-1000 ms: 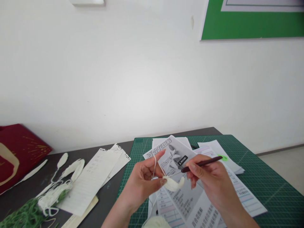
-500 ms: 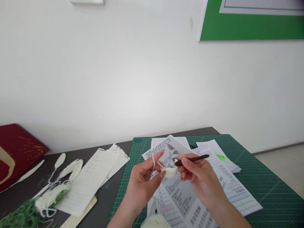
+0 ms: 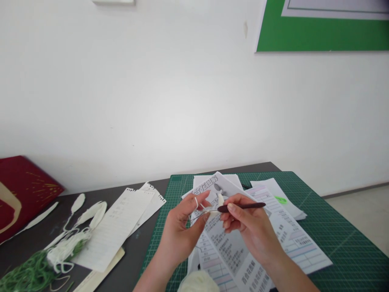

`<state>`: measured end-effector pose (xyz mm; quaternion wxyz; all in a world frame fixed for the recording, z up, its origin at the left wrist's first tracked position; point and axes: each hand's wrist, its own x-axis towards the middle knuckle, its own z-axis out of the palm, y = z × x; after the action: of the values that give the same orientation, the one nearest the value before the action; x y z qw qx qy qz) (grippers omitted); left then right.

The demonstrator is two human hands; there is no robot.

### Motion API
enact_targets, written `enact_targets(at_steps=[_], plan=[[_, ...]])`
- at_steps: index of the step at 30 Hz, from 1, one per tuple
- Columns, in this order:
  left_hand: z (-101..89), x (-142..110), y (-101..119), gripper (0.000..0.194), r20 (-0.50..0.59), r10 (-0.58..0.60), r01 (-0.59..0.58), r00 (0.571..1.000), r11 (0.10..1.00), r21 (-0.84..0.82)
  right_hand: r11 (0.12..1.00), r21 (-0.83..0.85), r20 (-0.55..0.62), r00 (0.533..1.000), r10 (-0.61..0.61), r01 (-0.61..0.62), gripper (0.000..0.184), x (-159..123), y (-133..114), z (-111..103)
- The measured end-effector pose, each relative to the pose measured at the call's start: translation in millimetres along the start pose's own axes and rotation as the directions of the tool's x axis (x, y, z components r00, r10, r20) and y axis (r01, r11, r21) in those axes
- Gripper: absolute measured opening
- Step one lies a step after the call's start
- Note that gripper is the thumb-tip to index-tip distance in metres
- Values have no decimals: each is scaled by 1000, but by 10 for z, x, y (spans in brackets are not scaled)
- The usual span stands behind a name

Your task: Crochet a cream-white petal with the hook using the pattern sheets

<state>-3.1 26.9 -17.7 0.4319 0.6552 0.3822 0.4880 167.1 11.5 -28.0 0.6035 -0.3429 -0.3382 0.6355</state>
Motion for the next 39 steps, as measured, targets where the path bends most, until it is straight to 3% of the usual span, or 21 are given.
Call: enact_targets(at_steps=[5,8,12,16,22,28,32,39], plan=[[-7,5,43,36,-24,-88,86,996,995,-55,999,-50,10,1000,-16,17,19,1,15,-28],[-22,18,65,11,14,-181,181,983,971,-154,998,-29,26,998,-51,52,16,19,20,-41],[-46,37,88,13,60,-243,250,968,941,-228,994,89,-4,998,62,-61,18,59,34,-39],[-22,45,101,14,57,-237,244,970,938,-247,970,187,-25,986,164,-156,20,95,72,-39],[47,20,69,4,-20,-255,243,967,938,-248,990,141,-95,995,36,-23,21,68,103,1],[76,3,11,50,-2,-354,323,935,858,-400,996,63,-97,994,-54,60,18,63,123,-4],[61,5,39,50,78,-357,355,931,832,-426,995,41,-48,995,-89,91,15,75,124,-27],[69,26,8,48,-2,-322,300,947,884,-358,997,56,-46,997,-60,62,16,57,123,-15]])
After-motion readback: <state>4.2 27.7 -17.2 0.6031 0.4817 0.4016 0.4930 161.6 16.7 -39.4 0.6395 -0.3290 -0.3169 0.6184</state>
